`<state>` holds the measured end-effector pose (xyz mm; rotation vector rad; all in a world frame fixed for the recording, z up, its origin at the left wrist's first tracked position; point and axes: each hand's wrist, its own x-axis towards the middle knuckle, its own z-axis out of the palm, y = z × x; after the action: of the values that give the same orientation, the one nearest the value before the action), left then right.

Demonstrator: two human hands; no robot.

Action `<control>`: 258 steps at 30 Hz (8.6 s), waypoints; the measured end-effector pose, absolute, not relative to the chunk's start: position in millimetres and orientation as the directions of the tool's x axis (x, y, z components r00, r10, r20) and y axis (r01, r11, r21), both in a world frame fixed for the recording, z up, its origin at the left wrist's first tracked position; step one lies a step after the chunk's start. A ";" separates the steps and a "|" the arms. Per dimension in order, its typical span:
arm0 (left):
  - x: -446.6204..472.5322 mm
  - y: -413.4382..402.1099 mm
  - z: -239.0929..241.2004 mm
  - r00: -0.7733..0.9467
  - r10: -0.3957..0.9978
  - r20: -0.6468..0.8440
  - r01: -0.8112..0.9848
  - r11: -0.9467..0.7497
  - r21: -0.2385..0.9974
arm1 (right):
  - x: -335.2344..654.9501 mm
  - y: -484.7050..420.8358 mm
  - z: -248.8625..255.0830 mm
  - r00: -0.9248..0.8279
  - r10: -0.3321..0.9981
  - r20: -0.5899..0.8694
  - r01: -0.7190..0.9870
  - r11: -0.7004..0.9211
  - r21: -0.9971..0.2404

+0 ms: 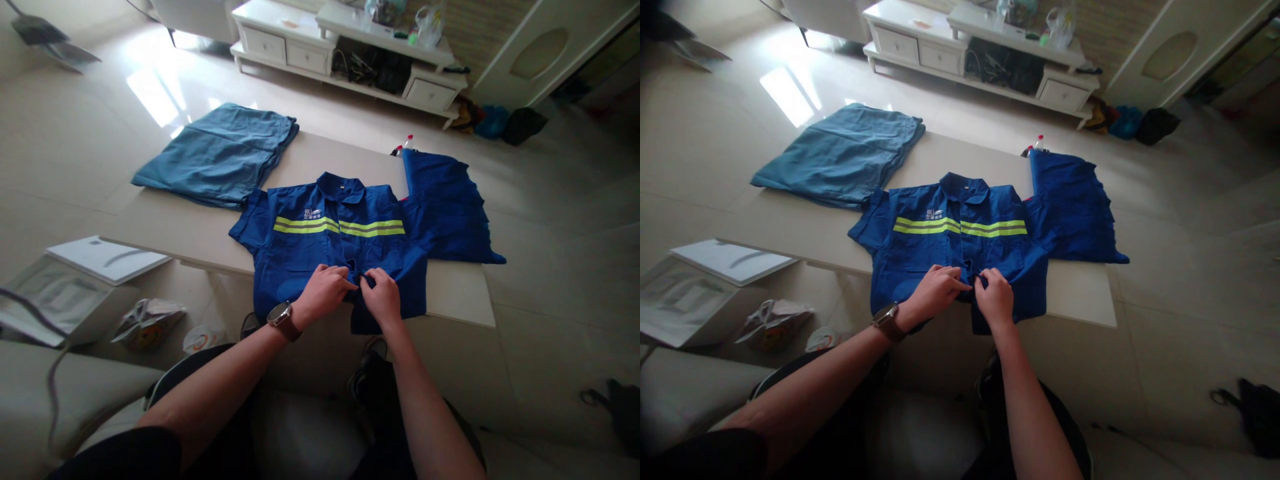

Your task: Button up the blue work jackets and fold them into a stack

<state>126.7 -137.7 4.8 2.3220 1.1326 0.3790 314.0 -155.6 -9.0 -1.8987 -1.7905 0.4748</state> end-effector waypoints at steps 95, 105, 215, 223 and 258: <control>116.3 -133.2 -13.8 0.468 0.880 -0.083 0.621 -0.260 0.739 | 334.3 -147.6 -11.3 0.123 0.983 -0.132 0.579 -0.180 -0.795; 120.5 -134.7 -9.0 0.346 0.932 -0.108 0.625 -0.143 0.768 | 329.8 -155.2 7.3 0.014 0.987 -0.162 0.388 -0.154 -0.909; 40.8 -96.1 -13.4 0.029 0.989 -0.145 0.947 0.020 0.321 | 430.7 -150.4 -33.9 0.178 0.971 -0.157 0.861 -0.231 -0.453; 16.4 -145.9 139.6 0.045 0.954 0.297 0.902 -0.166 0.399 | 436.3 -220.1 123.2 0.110 0.939 0.326 0.637 0.186 -0.748; 1.6 13.6 297.3 0.135 0.902 0.410 0.936 -0.252 0.246 | 472.7 -27.0 296.2 0.210 0.859 0.467 0.895 0.024 -0.446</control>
<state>1.6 13.6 297.3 2.4182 1.9615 0.7838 472.7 -27.0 296.2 -1.8144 -1.6318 -0.0680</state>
